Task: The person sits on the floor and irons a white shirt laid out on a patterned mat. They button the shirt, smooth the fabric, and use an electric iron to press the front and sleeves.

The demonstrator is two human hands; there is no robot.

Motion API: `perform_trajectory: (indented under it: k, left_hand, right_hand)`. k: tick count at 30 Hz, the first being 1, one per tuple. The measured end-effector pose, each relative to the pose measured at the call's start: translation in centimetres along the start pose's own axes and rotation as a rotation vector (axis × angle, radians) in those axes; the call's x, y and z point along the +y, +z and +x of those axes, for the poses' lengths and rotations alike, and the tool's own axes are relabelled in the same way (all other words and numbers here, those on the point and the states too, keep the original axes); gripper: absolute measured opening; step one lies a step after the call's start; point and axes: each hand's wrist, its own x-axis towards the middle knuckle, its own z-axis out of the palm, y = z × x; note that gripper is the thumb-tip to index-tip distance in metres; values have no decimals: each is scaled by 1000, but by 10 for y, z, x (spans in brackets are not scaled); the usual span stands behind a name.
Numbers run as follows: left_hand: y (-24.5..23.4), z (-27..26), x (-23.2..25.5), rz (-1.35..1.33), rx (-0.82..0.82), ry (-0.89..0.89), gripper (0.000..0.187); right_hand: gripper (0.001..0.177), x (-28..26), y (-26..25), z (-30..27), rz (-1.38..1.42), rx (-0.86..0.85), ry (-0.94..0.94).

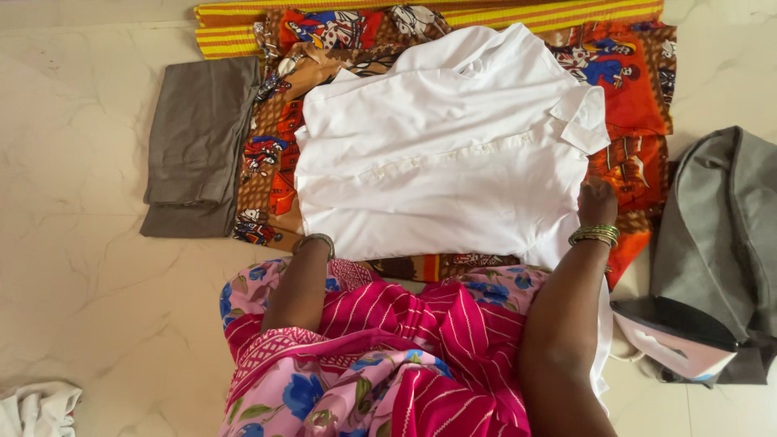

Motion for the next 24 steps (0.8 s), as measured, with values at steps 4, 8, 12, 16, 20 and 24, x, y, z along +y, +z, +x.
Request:
perform_trajectory:
  k: [4, 8, 12, 16, 20, 24]
  left_hand:
    - [6, -11, 4, 71, 18, -7, 47]
    - [4, -20, 1, 115, 29, -17, 47]
    - [10, -32, 5, 158, 14, -8, 47]
    - [15, -54, 1, 203, 28, -36, 46]
    - [26, -74, -4, 267, 61, -61, 46]
    - [46, -81, -6, 291, -21, -57, 46]
  right_hand:
    - [42, 7, -1, -6, -210, 51, 51]
    - [44, 15, 18, -10, -505, 7, 57]
    - [47, 16, 10, -5, -835, -58, -27]
    - [54, 13, -2, -11, -976, -141, 64]
    - [53, 2, -4, -28, -815, 53, 83]
    - [49, 0, -17, -40, -237, 496, 236]
